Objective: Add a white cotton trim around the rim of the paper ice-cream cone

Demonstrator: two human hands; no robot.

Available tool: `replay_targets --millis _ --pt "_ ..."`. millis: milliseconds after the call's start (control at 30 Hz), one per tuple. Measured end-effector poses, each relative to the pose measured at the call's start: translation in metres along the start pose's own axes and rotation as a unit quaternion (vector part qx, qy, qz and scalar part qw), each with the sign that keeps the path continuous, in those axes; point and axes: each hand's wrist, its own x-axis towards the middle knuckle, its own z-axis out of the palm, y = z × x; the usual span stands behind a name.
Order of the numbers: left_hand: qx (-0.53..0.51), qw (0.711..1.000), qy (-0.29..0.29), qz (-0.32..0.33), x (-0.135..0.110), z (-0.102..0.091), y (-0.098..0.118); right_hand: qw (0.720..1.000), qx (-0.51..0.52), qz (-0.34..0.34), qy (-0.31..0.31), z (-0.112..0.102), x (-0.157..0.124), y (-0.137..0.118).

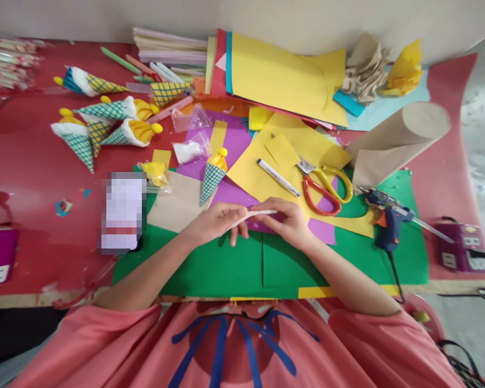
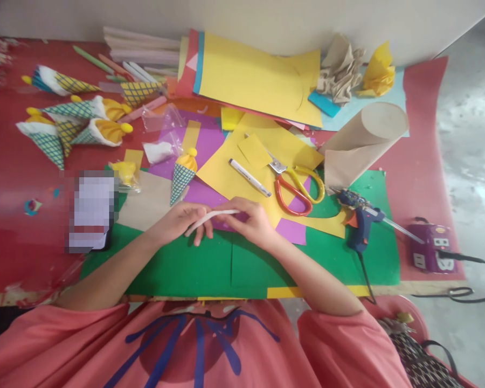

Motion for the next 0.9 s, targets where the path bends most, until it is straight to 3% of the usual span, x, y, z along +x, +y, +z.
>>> replay_targets --millis 100,233,433,633,800,900 --pt "-0.005 0.998 0.060 0.018 0.000 -0.002 -0.002 0.998 -0.008 0.013 0.062 0.000 -0.001 0.001" --pt "0.049 0.988 0.140 0.035 -0.003 -0.003 -0.004 0.998 -0.001 0.052 0.030 0.001 -0.002 0.001" --pt "0.155 0.970 0.177 0.059 -0.007 0.000 -0.012 0.998 -0.051 0.000 0.023 0.003 -0.001 -0.002" --pt "0.247 0.923 0.239 0.172 -0.006 -0.001 -0.012 0.999 -0.026 0.019 0.031 0.002 -0.002 -0.001" --pt "0.299 0.900 0.236 0.213 -0.007 0.000 -0.014 0.999 -0.051 0.010 -0.001 0.003 -0.001 -0.003" --pt "0.303 0.897 0.239 0.217 -0.008 0.000 -0.017 0.998 -0.066 -0.008 0.022 0.001 0.000 -0.004"
